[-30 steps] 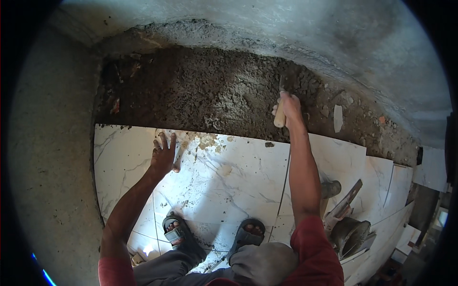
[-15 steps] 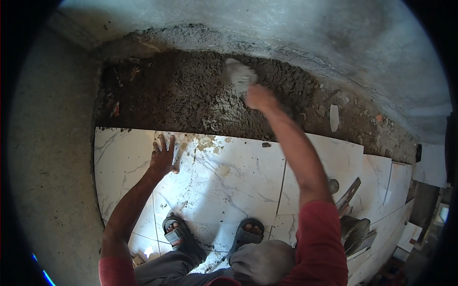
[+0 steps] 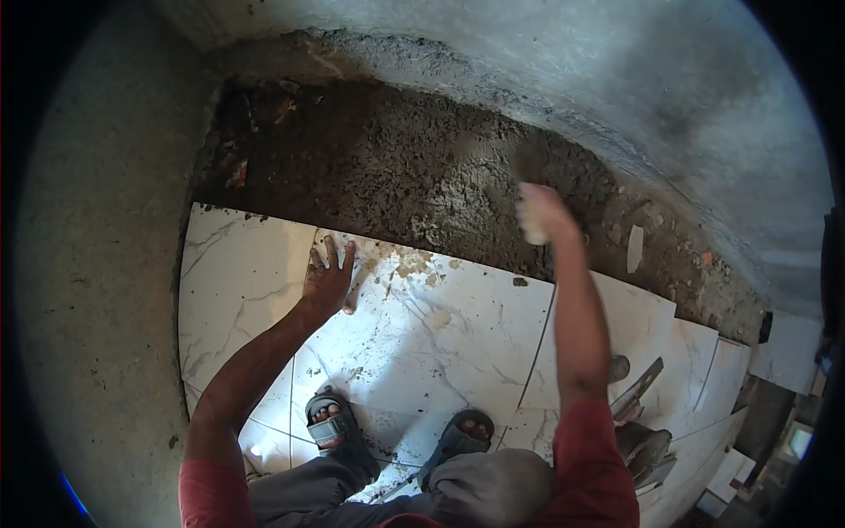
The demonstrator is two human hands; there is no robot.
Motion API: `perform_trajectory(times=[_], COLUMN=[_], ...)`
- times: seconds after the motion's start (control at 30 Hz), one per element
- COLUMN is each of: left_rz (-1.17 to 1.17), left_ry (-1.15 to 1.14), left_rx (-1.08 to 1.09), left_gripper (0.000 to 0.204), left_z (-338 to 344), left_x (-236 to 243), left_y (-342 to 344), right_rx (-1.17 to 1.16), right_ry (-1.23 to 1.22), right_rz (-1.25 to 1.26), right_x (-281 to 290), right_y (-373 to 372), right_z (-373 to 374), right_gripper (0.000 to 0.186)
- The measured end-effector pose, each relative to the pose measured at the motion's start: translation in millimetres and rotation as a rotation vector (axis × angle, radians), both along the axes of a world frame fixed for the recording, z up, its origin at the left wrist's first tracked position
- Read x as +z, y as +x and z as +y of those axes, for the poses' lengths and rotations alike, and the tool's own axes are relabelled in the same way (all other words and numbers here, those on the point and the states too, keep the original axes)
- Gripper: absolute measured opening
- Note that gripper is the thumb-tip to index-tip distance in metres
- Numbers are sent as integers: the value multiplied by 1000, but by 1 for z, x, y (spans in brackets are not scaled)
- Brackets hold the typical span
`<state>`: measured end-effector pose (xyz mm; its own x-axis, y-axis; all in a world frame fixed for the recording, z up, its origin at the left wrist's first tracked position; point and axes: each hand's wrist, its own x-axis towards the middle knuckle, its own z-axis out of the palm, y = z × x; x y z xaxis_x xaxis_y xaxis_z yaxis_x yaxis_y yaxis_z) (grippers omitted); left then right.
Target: The person smooths the ground using a trowel, fits a tile into place, and taps it with a mallet before removing it. The person then smooths the ground further and spreads wet mortar onto the back of a tile using a trowel.
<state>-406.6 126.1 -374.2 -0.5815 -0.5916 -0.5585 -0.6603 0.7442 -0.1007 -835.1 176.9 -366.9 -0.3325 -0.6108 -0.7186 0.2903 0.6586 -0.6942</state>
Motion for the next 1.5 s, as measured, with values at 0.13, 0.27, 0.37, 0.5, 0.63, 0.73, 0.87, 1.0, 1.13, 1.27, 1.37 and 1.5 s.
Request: perform_trajectory(times=[0.13,0.27,0.37,0.5,0.63,0.73,0.87,1.0,1.13,1.27,1.37,1.5], left_rz=[5,12,-6,-21,-54,-69,-35,-5,-44,370,-24,28], left_ry=[15,-21,28,30,3,24,61,43,45,-561,-18,-26], left_rx=[-8,-38,-5,-11,-12,1,27,45,-8,-430,-15,-15], left_gripper=[132,133,136,138,136,136,134,136,126,80,128,129], left_z=[-2,-3,-3,-3,-1,0,1,-1,-5,5,2,1], left_x=[0,-6,-10,-6,-5,2,7,-1,-35,-57,1,5], left_y=[1,-3,4,5,2,0,-1,-1,14,22,5,-3], right_rx=[97,372,622,591,664,852,951,1164,1355,1432,1561,1029], right_ry=[-69,4,-36,-310,-219,-53,-377,-352,-543,-1215,-139,264], right_rz=[32,60,506,784,861,904,1125,1302,1119,1088,1077,1654], right_x=[6,5,-4,29,75,91,96,90,98,79,116,49], right_y=[84,126,133,124,94,84,72,79,120,117,45,-62], right_z=[-67,-90,-74,1,32,24,10,-21,-39,-52,-104,-89], right_gripper=[23,26,33,43,48,47,38,30,30,36,33,42])
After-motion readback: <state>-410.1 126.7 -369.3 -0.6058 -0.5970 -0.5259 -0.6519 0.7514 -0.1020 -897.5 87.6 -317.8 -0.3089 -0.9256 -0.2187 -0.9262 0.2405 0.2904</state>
